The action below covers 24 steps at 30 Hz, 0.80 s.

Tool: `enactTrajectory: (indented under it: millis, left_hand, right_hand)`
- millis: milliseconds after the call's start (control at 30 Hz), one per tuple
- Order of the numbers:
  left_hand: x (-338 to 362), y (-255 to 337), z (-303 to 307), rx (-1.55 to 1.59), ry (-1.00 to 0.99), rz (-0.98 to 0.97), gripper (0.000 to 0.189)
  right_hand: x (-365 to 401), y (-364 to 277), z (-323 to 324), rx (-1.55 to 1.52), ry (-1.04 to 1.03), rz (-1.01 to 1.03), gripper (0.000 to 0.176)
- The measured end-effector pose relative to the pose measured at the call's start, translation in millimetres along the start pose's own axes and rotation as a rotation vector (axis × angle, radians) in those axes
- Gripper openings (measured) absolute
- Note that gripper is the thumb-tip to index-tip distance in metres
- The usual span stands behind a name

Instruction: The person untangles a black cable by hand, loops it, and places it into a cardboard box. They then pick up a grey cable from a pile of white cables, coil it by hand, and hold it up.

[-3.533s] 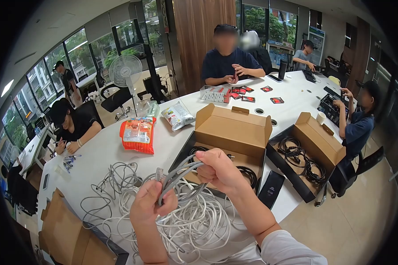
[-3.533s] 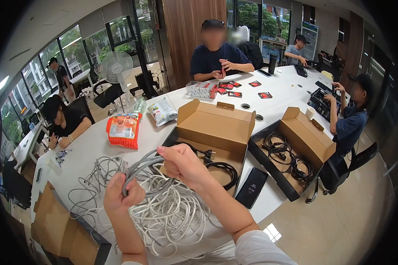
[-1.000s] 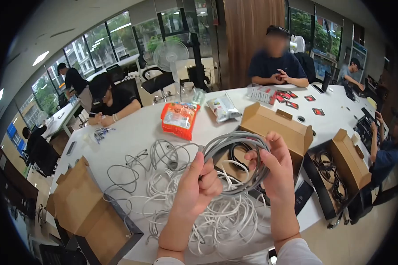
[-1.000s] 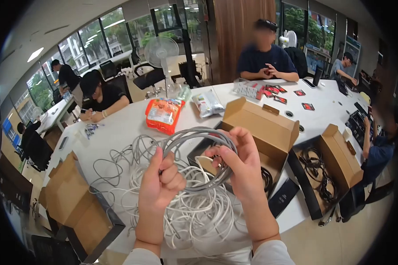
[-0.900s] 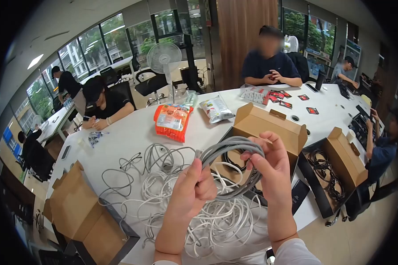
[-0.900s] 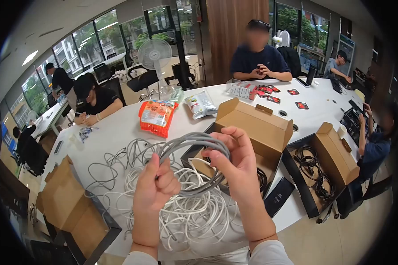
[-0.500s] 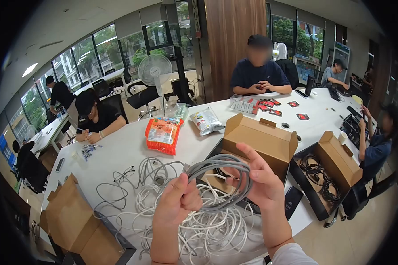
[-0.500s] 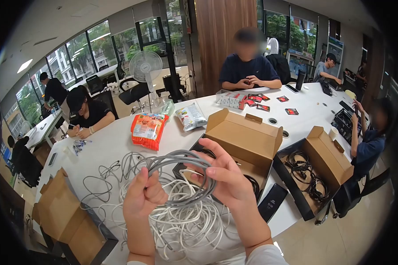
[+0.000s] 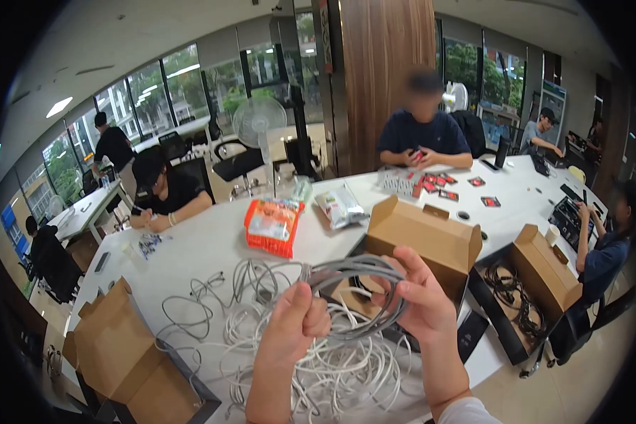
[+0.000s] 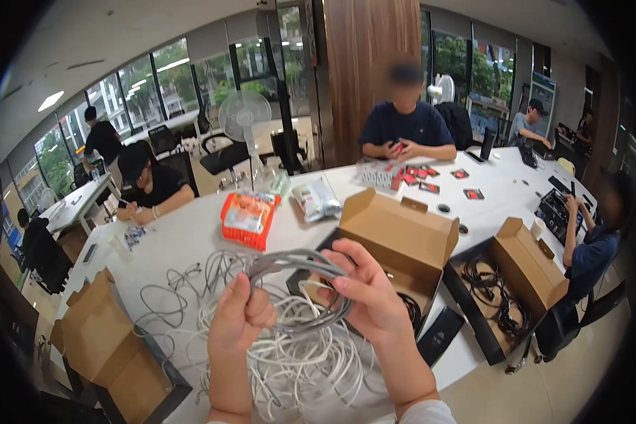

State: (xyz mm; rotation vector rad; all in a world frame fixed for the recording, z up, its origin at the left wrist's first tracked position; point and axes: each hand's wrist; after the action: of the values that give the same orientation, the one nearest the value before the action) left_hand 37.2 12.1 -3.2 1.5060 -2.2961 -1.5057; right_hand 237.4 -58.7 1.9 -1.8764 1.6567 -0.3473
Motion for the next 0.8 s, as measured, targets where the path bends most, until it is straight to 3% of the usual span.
enactTrajectory:
  millis: [167, 300, 533, 733, 800]
  left_hand:
    - [0, 3, -14, -0.110, 0.009, -0.048, 0.063]
    - [-1, 1, -14, -0.119, 0.009, -0.080, 0.069]
    - [1, 5, -3, -0.039, -0.082, -0.063, 0.065]
    - [6, 8, 2, -0.008, -0.109, -0.054, 0.061]
    - [8, 8, -4, -0.042, -0.090, -0.026, 0.059]
  right_hand:
    - [0, -2, 0, 0.286, 0.122, 0.122, 0.037]
    - [0, -4, -3, 0.268, 0.171, 0.101, 0.034]
    - [-4, -5, 17, 0.049, -0.108, -0.055, 0.030]
    - [-6, -2, 23, 0.026, -0.165, -0.101, 0.032]
    - [-5, 0, 25, 0.061, -0.076, -0.043, 0.031]
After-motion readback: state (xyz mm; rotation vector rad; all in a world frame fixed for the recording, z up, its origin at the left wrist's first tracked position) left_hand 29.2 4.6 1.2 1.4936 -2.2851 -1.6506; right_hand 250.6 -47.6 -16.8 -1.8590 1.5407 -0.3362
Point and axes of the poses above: each hand's wrist, its own x-axis away from the middle knuckle, its own z-axis out of the back of the hand, y = z × x, and after that the axes turned 14 degrees about -z, right-handed
